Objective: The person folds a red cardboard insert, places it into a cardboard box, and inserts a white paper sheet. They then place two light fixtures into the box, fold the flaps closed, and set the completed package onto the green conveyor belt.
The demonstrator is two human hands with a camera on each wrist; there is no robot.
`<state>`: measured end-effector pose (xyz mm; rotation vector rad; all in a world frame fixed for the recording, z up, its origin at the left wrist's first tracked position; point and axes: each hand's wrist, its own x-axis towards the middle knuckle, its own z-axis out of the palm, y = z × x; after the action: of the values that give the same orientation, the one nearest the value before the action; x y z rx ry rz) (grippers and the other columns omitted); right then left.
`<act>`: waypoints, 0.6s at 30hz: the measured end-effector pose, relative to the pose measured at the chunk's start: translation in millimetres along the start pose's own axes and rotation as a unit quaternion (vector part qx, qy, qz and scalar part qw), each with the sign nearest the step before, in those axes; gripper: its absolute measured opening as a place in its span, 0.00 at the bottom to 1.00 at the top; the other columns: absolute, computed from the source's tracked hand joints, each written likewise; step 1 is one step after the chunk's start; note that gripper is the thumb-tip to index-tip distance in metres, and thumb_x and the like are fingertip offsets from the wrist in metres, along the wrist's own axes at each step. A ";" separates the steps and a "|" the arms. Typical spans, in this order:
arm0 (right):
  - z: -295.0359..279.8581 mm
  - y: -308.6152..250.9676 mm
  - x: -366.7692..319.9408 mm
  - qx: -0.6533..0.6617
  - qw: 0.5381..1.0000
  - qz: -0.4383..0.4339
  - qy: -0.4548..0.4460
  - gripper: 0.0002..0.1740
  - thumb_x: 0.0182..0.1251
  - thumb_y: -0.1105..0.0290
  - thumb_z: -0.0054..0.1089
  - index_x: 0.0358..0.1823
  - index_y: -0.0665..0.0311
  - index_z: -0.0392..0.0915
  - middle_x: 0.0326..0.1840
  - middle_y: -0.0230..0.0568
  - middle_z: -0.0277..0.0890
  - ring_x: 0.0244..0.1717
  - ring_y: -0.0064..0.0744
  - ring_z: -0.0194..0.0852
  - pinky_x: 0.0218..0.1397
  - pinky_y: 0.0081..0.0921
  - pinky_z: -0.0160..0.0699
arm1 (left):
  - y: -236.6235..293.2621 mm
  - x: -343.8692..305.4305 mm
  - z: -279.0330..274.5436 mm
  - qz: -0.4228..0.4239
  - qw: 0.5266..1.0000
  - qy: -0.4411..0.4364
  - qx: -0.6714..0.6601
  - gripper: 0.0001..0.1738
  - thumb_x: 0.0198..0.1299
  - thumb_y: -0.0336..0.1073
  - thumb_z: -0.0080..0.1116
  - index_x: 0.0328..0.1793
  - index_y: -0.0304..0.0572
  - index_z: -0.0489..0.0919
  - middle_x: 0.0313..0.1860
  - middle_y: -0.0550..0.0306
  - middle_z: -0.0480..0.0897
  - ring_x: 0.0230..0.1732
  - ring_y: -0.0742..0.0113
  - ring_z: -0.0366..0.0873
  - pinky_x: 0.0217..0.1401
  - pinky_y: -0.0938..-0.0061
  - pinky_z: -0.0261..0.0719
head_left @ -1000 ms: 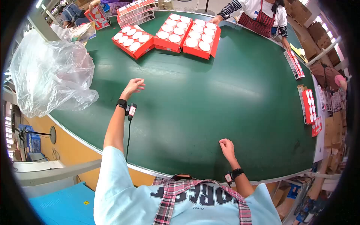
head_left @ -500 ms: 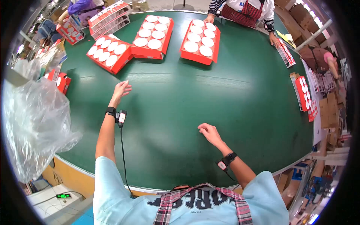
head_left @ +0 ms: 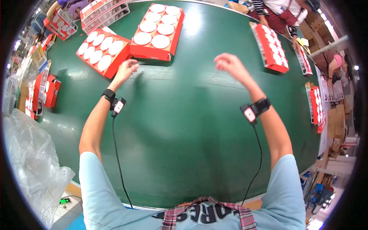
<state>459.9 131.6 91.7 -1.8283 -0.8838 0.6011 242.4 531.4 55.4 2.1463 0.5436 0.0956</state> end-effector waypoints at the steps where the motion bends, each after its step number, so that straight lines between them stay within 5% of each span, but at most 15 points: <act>1: 0.1 -7.9 16.6 0.018 0.999 0.008 0.033 0.13 0.65 0.67 0.53 0.44 0.68 0.77 0.34 0.39 0.81 0.36 0.25 0.78 0.43 0.25 0.77 | 1.0 0.1 -8.7 0.034 0.999 0.033 0.004 0.18 0.63 0.39 0.54 0.54 0.34 0.76 0.38 0.52 0.83 0.40 0.69 0.81 0.41 0.76 0.77; 3: 7.0 -20.4 45.5 0.053 0.993 0.020 0.105 0.15 0.66 0.63 0.55 0.46 0.67 0.77 0.35 0.38 0.81 0.36 0.24 0.78 0.44 0.24 0.77 | 10.8 -14.6 -17.0 0.082 0.973 0.188 -0.107 0.15 0.64 0.37 0.53 0.51 0.35 0.79 0.34 0.54 0.83 0.35 0.71 0.80 0.39 0.76 0.77; 5: 34.3 -12.8 68.8 0.082 0.990 0.039 0.105 0.26 0.64 0.54 0.57 0.53 0.69 0.73 0.43 0.43 0.79 0.42 0.28 0.77 0.49 0.26 0.75 | 27.1 -33.1 -23.5 0.085 0.893 0.441 -0.021 0.14 0.62 0.34 0.56 0.52 0.36 0.78 0.33 0.57 0.79 0.33 0.70 0.77 0.40 0.75 0.76; 7: 67.9 -4.9 90.1 0.111 0.985 0.075 0.113 0.38 0.60 0.45 0.59 0.60 0.71 0.67 0.51 0.50 0.74 0.50 0.34 0.74 0.55 0.29 0.72 | -9.7 -36.7 -48.6 0.091 0.836 0.533 0.091 0.29 0.59 0.44 0.62 0.61 0.35 0.70 0.50 0.49 0.70 0.51 0.62 0.70 0.53 0.71 0.72; 9: 100.0 -0.4 113.7 0.142 0.974 0.121 0.126 0.52 0.54 0.36 0.60 0.66 0.74 0.59 0.60 0.57 0.67 0.58 0.41 0.69 0.61 0.34 0.68 | -50.7 -31.7 -70.8 -0.030 0.826 0.560 0.055 0.45 0.54 0.52 0.66 0.69 0.31 0.60 0.60 0.41 0.64 0.61 0.56 0.64 0.64 0.64 0.64; 10: 109.1 3.2 127.3 0.148 0.976 0.121 0.104 0.64 0.48 0.30 0.59 0.71 0.77 0.46 0.67 0.62 0.57 0.67 0.49 0.58 0.68 0.38 0.58 | -60.0 -29.7 -73.8 -0.059 0.850 0.521 -0.049 0.50 0.53 0.53 0.67 0.70 0.29 0.55 0.63 0.39 0.62 0.63 0.55 0.61 0.67 0.63 0.61; 12: 132.3 7.1 152.0 0.221 0.960 0.124 0.116 0.62 0.50 0.33 0.60 0.71 0.76 0.45 0.67 0.62 0.58 0.68 0.48 0.57 0.69 0.38 0.57 | -80.9 -29.8 -81.7 -0.111 0.863 0.424 -0.252 0.59 0.50 0.56 0.68 0.73 0.26 0.46 0.67 0.36 0.58 0.68 0.53 0.57 0.71 0.60 0.55; 13: 145.7 6.8 164.9 0.259 0.950 0.126 0.118 0.61 0.51 0.34 0.60 0.71 0.76 0.44 0.66 0.61 0.58 0.69 0.47 0.56 0.70 0.38 0.56 | -102.0 -25.3 -84.5 -0.135 0.863 0.367 -0.320 0.51 0.54 0.56 0.63 0.71 0.29 0.50 0.66 0.45 0.65 0.66 0.56 0.62 0.69 0.58 0.58; 14: 154.8 10.0 179.1 0.312 0.938 0.095 0.116 0.57 0.53 0.44 0.65 0.71 0.74 0.43 0.67 0.59 0.59 0.68 0.44 0.58 0.69 0.36 0.58 | -127.2 -20.2 -80.8 -0.067 0.869 0.336 -0.357 0.50 0.56 0.54 0.62 0.72 0.31 0.50 0.66 0.46 0.66 0.66 0.58 0.63 0.68 0.59 0.60; 15: 162.8 12.9 188.8 0.299 0.942 0.075 0.131 0.55 0.53 0.48 0.66 0.71 0.73 0.44 0.67 0.58 0.59 0.67 0.43 0.59 0.68 0.35 0.59 | -111.8 -18.8 -70.6 -0.079 0.847 0.394 -0.347 0.41 0.57 0.51 0.61 0.70 0.35 0.58 0.63 0.52 0.70 0.64 0.62 0.66 0.66 0.64 0.62; 16: 169.2 17.2 191.4 0.287 0.945 0.055 0.147 0.53 0.54 0.52 0.67 0.71 0.72 0.45 0.67 0.57 0.59 0.67 0.42 0.60 0.67 0.34 0.61 | -92.4 -23.8 -70.5 -0.015 0.869 0.303 -0.392 0.35 0.59 0.47 0.58 0.68 0.39 0.63 0.64 0.56 0.70 0.66 0.65 0.65 0.67 0.67 0.62; 18: 174.4 28.1 197.6 0.281 0.947 0.032 0.153 0.50 0.54 0.60 0.67 0.71 0.71 0.47 0.66 0.54 0.60 0.66 0.41 0.62 0.66 0.33 0.62 | -95.5 -22.5 -67.0 -0.004 0.849 0.288 -0.442 0.33 0.59 0.43 0.59 0.69 0.41 0.62 0.62 0.56 0.71 0.63 0.65 0.69 0.66 0.64 0.66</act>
<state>462.5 377.7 -6.6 -1.3795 -0.3896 0.5236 171.6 621.0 22.9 1.1736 0.6721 0.8409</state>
